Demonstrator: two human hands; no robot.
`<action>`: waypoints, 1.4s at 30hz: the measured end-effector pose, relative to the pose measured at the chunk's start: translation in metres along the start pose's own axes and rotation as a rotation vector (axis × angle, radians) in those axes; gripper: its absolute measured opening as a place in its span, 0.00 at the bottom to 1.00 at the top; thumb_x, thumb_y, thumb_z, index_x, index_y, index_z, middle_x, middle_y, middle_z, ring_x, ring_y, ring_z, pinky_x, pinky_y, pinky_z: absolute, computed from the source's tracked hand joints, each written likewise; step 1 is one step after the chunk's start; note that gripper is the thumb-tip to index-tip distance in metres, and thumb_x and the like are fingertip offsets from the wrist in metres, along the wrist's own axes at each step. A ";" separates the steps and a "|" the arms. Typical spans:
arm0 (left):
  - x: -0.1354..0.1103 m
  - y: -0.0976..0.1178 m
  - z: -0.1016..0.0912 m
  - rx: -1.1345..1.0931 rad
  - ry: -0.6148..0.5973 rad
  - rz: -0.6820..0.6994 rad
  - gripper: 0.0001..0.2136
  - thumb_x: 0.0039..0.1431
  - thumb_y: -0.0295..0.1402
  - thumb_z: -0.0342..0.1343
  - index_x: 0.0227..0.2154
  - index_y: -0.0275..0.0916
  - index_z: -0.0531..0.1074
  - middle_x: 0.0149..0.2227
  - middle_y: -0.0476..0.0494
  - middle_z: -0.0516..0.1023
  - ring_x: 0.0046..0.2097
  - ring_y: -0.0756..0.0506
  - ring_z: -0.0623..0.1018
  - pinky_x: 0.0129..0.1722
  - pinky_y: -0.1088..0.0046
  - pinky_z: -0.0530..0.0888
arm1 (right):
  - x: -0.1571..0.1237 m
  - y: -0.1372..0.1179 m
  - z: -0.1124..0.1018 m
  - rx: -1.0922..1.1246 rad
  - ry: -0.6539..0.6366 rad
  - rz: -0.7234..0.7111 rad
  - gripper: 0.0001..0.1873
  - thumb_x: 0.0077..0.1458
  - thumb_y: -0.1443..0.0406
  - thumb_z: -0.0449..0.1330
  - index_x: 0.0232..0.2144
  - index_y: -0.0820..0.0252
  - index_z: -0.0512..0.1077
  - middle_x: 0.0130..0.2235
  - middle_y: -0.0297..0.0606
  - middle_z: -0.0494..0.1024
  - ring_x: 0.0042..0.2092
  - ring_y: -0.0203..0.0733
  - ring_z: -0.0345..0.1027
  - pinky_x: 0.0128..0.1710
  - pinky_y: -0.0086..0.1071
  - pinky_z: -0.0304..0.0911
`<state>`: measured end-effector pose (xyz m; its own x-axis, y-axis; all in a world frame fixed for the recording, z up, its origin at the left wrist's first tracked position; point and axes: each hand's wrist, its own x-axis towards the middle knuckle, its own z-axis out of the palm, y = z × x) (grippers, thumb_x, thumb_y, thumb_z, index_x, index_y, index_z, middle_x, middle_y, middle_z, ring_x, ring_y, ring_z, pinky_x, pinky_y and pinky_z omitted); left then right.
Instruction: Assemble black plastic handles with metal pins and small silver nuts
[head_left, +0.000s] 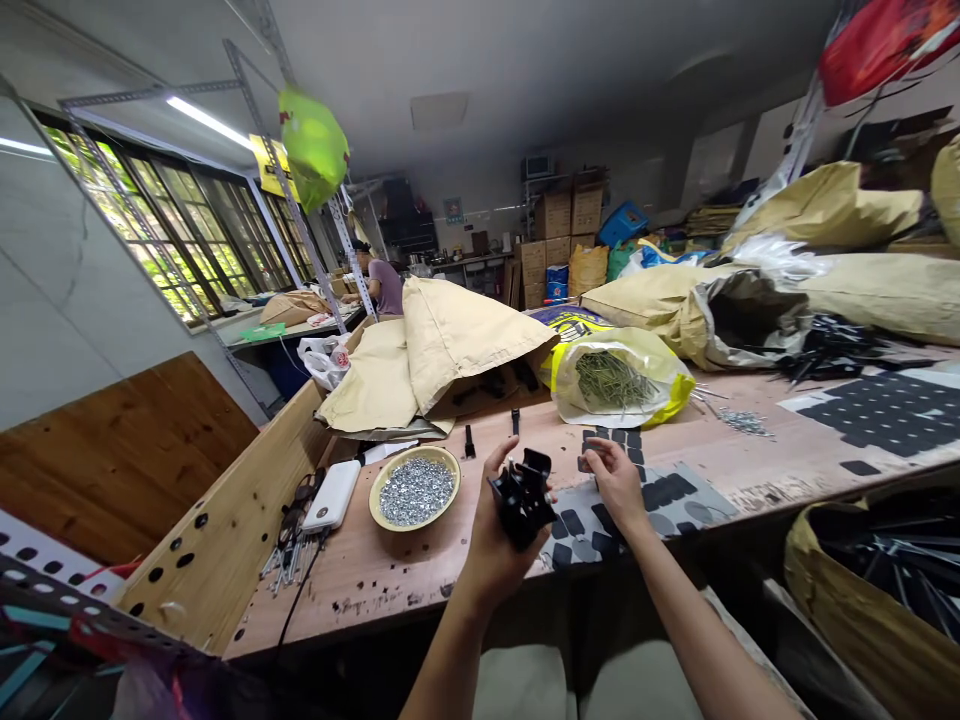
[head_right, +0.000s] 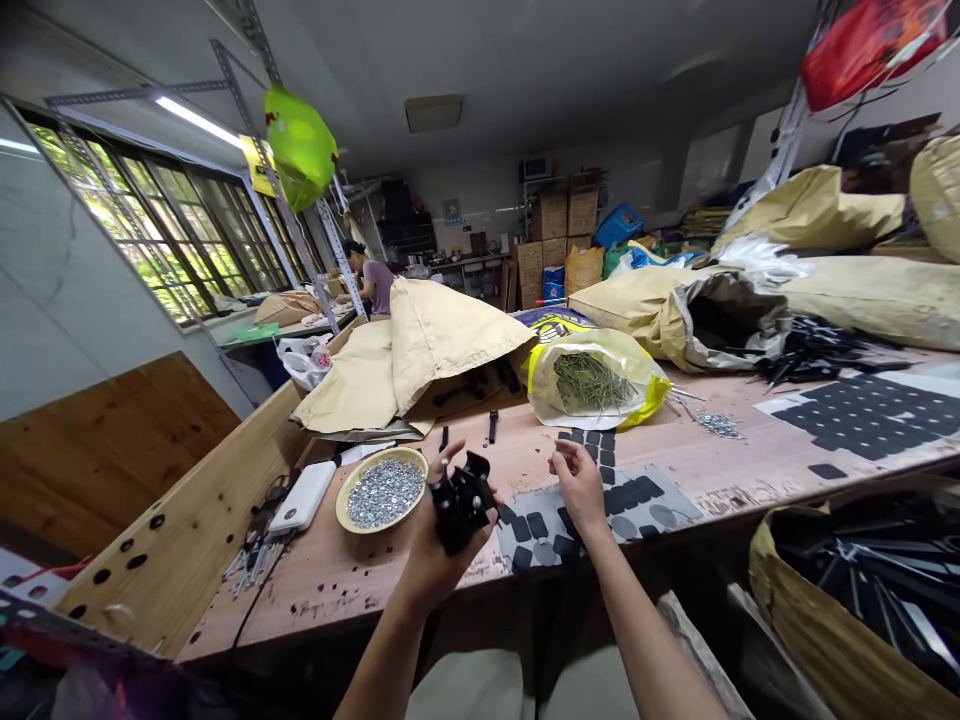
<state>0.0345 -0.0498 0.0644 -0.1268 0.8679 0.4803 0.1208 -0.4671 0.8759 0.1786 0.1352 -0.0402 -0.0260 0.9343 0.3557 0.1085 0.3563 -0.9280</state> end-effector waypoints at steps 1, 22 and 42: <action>-0.004 0.000 -0.002 0.023 0.008 0.032 0.39 0.57 0.23 0.61 0.67 0.48 0.50 0.43 0.44 0.76 0.44 0.46 0.80 0.49 0.65 0.78 | -0.013 -0.016 -0.005 0.053 0.015 -0.020 0.24 0.59 0.51 0.56 0.49 0.63 0.70 0.36 0.43 0.79 0.38 0.44 0.76 0.39 0.37 0.73; -0.029 -0.002 0.003 0.098 0.030 0.158 0.35 0.60 0.29 0.61 0.67 0.48 0.51 0.47 0.41 0.74 0.39 0.48 0.77 0.39 0.72 0.75 | -0.138 -0.180 -0.049 -0.212 -0.153 -0.855 0.06 0.63 0.71 0.62 0.42 0.57 0.74 0.32 0.36 0.79 0.31 0.37 0.75 0.32 0.27 0.69; -0.028 0.001 0.005 0.121 0.019 0.089 0.34 0.60 0.30 0.61 0.66 0.46 0.52 0.46 0.41 0.73 0.42 0.45 0.77 0.45 0.67 0.75 | -0.126 -0.177 -0.037 -0.176 -0.081 -0.820 0.09 0.62 0.73 0.62 0.43 0.59 0.74 0.34 0.36 0.81 0.33 0.36 0.76 0.36 0.27 0.71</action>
<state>0.0426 -0.0738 0.0519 -0.1284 0.8201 0.5577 0.2500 -0.5174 0.8184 0.1993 -0.0462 0.0829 -0.2344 0.3811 0.8943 0.1770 0.9213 -0.3463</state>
